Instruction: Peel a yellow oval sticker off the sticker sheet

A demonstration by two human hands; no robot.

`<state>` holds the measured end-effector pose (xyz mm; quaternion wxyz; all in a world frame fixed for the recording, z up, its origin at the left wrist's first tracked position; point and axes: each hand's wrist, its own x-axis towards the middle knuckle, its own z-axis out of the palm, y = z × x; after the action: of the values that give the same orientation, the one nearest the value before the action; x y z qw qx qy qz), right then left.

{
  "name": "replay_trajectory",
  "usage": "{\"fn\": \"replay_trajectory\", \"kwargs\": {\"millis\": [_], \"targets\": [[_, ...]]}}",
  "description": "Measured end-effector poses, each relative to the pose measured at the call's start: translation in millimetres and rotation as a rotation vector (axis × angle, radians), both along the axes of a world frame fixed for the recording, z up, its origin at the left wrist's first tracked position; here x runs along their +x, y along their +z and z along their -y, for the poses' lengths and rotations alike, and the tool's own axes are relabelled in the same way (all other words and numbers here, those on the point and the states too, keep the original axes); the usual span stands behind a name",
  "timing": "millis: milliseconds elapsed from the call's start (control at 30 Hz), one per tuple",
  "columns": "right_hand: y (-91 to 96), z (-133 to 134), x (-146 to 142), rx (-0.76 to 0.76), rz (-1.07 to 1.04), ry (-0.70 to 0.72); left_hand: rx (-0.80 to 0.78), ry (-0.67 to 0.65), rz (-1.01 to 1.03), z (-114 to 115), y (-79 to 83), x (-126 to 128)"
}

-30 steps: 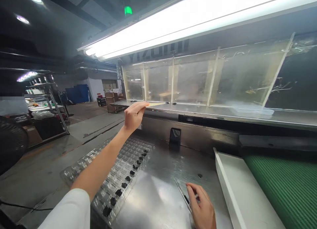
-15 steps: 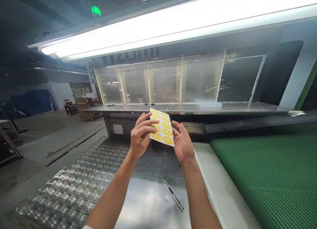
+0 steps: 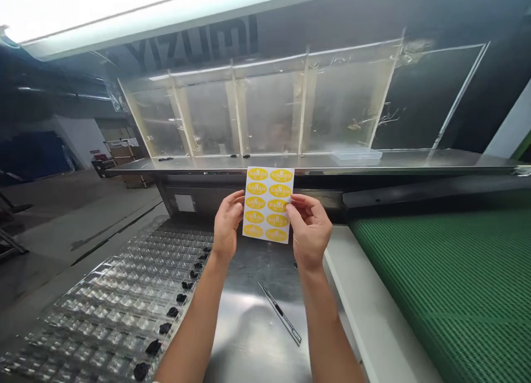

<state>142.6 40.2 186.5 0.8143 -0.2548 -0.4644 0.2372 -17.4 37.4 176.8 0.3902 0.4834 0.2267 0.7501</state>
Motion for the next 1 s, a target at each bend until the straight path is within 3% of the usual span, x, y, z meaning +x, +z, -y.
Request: {"fn": "replay_trajectory", "kwargs": {"millis": [200,433,1000], "targets": [[-2.8,-4,-9,-0.031,0.083,-0.009,-0.152,-0.155,0.003,-4,0.5,6],[-6.2,-6,-9,-0.03,0.13,-0.036,-0.147,-0.117,-0.005,-7,-1.5,0],[-1.0,9,-13,-0.03,0.152,-0.024,-0.103,-0.254,0.003,7,4.7,3]]}}
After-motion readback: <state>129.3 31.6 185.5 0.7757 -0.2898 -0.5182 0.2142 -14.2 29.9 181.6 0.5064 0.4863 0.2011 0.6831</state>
